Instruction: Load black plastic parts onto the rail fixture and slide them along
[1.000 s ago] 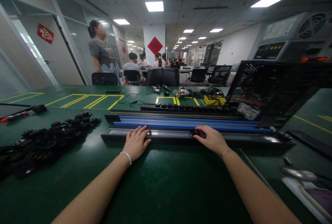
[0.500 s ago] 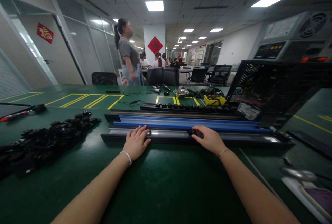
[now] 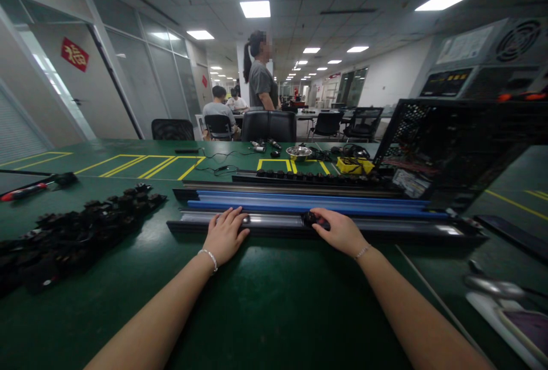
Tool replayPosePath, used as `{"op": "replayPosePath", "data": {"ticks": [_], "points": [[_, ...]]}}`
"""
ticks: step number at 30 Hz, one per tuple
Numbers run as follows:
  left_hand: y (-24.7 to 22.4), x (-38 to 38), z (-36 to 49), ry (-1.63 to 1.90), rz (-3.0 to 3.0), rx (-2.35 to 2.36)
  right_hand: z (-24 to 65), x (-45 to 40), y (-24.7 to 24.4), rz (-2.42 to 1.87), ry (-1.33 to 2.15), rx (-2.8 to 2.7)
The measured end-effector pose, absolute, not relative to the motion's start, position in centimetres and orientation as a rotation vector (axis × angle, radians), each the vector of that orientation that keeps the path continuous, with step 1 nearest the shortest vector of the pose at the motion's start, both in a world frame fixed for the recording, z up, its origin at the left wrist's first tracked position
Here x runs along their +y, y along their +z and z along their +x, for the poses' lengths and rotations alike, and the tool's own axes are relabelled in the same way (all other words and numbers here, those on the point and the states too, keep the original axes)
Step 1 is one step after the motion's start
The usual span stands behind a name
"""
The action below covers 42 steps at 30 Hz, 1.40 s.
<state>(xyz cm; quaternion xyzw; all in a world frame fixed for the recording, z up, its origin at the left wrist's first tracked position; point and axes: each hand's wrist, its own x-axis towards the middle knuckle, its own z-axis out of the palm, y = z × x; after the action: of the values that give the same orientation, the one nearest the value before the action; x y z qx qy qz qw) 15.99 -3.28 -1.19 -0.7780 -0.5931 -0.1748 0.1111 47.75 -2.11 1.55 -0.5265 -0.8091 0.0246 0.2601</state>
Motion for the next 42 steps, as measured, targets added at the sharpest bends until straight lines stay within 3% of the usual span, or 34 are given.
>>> {"op": "replayPosePath", "data": {"ticks": [9,42], "points": [[-1.0,-3.4,16.0,-0.522,-2.291,-1.744,47.9,-2.0,1.8,-1.578,0.081,-2.197],[-1.2,-3.4,15.9,-0.525,-2.289,-1.744,46.4,-2.3,1.4,-1.255,0.082,-2.452]]}}
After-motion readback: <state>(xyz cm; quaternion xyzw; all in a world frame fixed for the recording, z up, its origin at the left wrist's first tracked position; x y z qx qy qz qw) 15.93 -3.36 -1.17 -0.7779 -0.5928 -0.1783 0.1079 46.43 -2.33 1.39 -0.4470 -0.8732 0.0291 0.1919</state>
